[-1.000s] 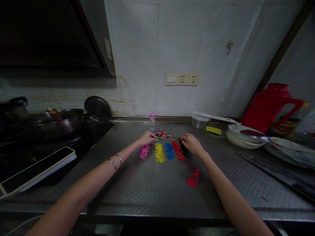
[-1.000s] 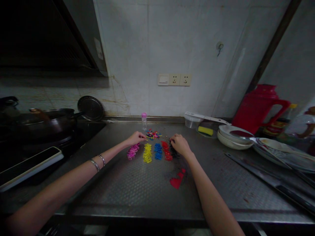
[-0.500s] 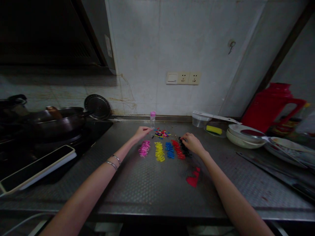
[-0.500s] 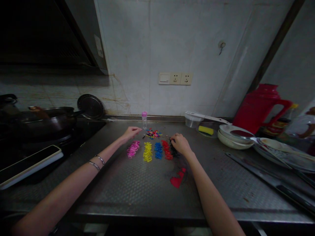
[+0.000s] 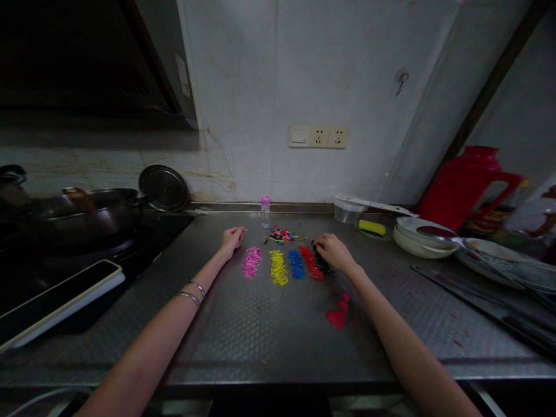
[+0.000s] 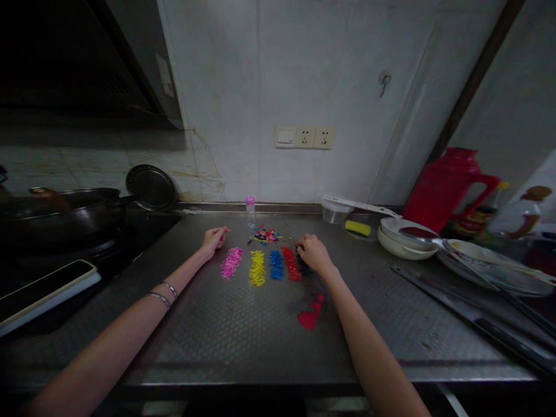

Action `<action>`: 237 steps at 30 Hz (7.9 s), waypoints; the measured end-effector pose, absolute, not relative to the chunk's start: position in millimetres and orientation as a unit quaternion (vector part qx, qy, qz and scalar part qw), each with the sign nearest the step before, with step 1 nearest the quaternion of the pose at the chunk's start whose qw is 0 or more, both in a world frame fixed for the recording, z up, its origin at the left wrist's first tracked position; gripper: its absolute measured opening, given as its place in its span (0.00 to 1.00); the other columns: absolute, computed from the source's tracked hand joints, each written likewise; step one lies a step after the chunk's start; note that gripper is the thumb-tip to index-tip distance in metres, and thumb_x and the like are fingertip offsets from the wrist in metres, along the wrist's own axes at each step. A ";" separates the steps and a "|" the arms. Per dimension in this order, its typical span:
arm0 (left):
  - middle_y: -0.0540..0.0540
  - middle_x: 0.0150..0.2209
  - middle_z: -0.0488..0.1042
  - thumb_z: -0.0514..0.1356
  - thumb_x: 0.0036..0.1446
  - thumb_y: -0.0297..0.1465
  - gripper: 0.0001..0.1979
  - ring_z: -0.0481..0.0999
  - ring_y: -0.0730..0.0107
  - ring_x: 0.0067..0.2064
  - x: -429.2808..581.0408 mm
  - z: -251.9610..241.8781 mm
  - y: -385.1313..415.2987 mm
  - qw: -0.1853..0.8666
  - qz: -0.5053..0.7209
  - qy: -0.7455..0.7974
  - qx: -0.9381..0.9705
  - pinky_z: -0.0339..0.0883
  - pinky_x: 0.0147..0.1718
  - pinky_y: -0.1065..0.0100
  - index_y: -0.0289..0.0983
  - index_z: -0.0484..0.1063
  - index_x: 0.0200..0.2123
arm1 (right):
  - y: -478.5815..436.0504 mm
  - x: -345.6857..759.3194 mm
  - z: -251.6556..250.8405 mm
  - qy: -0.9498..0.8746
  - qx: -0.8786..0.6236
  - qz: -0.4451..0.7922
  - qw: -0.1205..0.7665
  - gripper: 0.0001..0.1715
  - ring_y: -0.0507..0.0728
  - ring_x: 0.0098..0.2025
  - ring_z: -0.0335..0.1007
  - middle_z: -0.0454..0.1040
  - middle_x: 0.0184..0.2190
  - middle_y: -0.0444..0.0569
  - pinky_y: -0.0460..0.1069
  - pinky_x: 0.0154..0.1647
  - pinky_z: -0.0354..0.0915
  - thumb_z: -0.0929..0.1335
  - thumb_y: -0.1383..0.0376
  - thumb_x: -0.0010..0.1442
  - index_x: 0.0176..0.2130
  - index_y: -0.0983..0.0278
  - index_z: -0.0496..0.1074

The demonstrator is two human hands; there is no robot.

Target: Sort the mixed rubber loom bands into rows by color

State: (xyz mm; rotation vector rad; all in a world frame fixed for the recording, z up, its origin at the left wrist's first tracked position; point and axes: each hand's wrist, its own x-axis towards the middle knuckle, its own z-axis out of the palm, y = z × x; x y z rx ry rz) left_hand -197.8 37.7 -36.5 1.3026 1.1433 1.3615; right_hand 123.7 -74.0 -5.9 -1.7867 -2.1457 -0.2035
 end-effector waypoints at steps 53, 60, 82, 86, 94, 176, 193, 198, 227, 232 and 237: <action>0.55 0.14 0.57 0.53 0.49 0.37 0.15 0.50 0.82 0.14 -196.4 -40.6 35.9 0.415 0.534 0.472 0.566 0.42 0.15 0.75 0.31 0.72 0.28 | -6.8 50.1 5.1 -0.812 -0.561 -0.010 0.162 0.16 0.53 0.46 0.65 0.72 0.42 0.49 0.45 0.47 0.59 0.62 0.69 0.56 0.42 0.60 0.73; 0.55 0.14 0.57 0.54 0.48 0.38 0.15 0.51 0.82 0.15 -196.0 -40.4 35.5 0.403 0.532 0.473 0.576 0.42 0.15 0.75 0.31 0.72 0.27 | -27.8 132.1 -10.5 -0.729 -0.633 -0.017 0.259 0.17 0.53 0.43 0.68 0.74 0.38 0.51 0.45 0.46 0.60 0.61 0.71 0.52 0.37 0.65 0.76; 0.55 0.14 0.57 0.53 0.47 0.36 0.14 0.51 0.81 0.15 -195.6 -43.3 37.2 0.362 0.517 0.488 0.603 0.44 0.16 0.75 0.31 0.73 0.26 | -51.2 152.8 -27.3 -0.700 -0.645 0.028 0.306 0.19 0.54 0.41 0.70 0.76 0.38 0.51 0.45 0.43 0.62 0.60 0.73 0.50 0.37 0.66 0.76; 0.54 0.14 0.58 0.52 0.48 0.35 0.14 0.54 0.80 0.16 -195.9 -46.4 41.0 0.333 0.499 0.500 0.624 0.46 0.17 0.75 0.31 0.73 0.26 | -53.2 154.5 -28.1 -0.691 -0.650 0.028 0.315 0.20 0.55 0.41 0.70 0.76 0.37 0.52 0.45 0.43 0.62 0.60 0.74 0.49 0.38 0.68 0.75; 0.49 0.20 0.70 0.55 0.45 0.31 0.12 0.66 0.75 0.23 -180.0 -34.4 49.1 0.248 0.366 0.534 0.720 0.56 0.22 0.75 0.30 0.75 0.27 | -52.6 158.1 -29.5 -0.691 -0.652 0.006 0.311 0.19 0.55 0.42 0.69 0.75 0.38 0.53 0.46 0.45 0.61 0.60 0.72 0.50 0.36 0.66 0.76; 0.49 0.27 0.76 0.57 0.43 0.27 0.10 0.71 0.73 0.28 -134.8 -6.8 2.3 0.184 0.166 0.388 0.888 0.60 0.28 0.75 0.33 0.77 0.29 | -74.3 89.8 3.5 -0.804 -0.540 -0.014 0.249 0.14 0.54 0.43 0.65 0.73 0.39 0.50 0.47 0.44 0.59 0.61 0.65 0.58 0.41 0.62 0.73; 0.44 0.28 0.76 0.55 0.45 0.28 0.14 0.71 0.71 0.27 -162.6 -6.0 11.7 0.226 0.227 0.436 0.841 0.62 0.28 0.73 0.29 0.77 0.33 | -77.8 91.0 4.7 -0.799 -0.552 -0.015 0.237 0.15 0.54 0.43 0.66 0.74 0.39 0.50 0.46 0.43 0.59 0.61 0.65 0.58 0.40 0.63 0.74; 0.44 0.30 0.77 0.56 0.45 0.29 0.13 0.73 0.70 0.31 -178.0 -8.6 19.8 0.241 0.292 0.468 0.798 0.64 0.31 0.73 0.30 0.76 0.32 | -76.9 91.8 2.7 -0.800 -0.551 -0.016 0.236 0.15 0.54 0.43 0.66 0.74 0.38 0.50 0.46 0.44 0.59 0.60 0.64 0.58 0.40 0.62 0.73; 0.44 0.30 0.77 0.57 0.43 0.30 0.11 0.73 0.68 0.32 -207.5 -26.3 24.9 0.283 0.351 0.494 0.743 0.64 0.34 0.70 0.31 0.77 0.29 | -58.1 153.3 -31.4 -0.710 -0.659 0.011 0.247 0.18 0.57 0.43 0.68 0.74 0.40 0.55 0.47 0.44 0.60 0.60 0.63 0.57 0.41 0.66 0.74; 0.44 0.29 0.77 0.57 0.43 0.29 0.11 0.73 0.69 0.30 -207.1 -27.5 25.8 0.294 0.350 0.494 0.740 0.63 0.32 0.71 0.31 0.77 0.29 | -60.1 150.0 -26.3 -0.718 -0.646 0.007 0.259 0.18 0.57 0.42 0.69 0.75 0.39 0.55 0.47 0.43 0.61 0.60 0.64 0.56 0.40 0.67 0.75; 0.44 0.28 0.77 0.58 0.43 0.29 0.12 0.72 0.70 0.30 -204.6 -27.6 27.9 0.303 0.354 0.484 0.740 0.63 0.31 0.72 0.31 0.77 0.30 | -59.8 144.3 -17.5 -0.720 -0.635 -0.014 0.279 0.18 0.56 0.41 0.69 0.75 0.39 0.54 0.47 0.43 0.61 0.61 0.67 0.54 0.40 0.67 0.75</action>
